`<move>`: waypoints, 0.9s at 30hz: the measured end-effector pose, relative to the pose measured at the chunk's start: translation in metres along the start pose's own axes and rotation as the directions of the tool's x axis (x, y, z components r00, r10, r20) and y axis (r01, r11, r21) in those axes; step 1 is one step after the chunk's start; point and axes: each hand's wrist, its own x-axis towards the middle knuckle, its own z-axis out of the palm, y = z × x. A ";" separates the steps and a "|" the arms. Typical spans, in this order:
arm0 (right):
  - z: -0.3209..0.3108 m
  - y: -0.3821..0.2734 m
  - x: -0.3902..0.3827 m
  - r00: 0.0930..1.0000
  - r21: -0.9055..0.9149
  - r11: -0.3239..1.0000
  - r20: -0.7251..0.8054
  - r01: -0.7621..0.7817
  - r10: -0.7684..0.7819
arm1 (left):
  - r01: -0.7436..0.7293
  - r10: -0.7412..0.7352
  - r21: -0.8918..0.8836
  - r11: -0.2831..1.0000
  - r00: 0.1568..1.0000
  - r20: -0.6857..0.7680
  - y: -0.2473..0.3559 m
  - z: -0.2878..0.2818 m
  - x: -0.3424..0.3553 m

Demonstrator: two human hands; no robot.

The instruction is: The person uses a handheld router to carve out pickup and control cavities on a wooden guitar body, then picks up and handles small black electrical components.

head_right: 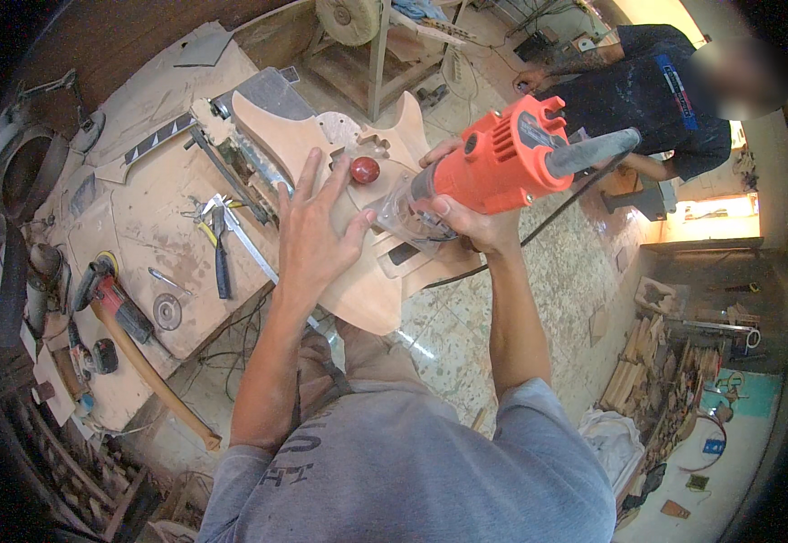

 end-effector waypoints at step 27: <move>0.000 0.002 -0.001 1.000 -0.008 1.000 -0.013 0.009 -0.009 | 0.005 -0.005 -0.012 1.000 1.000 -0.009 -0.001 0.002 0.001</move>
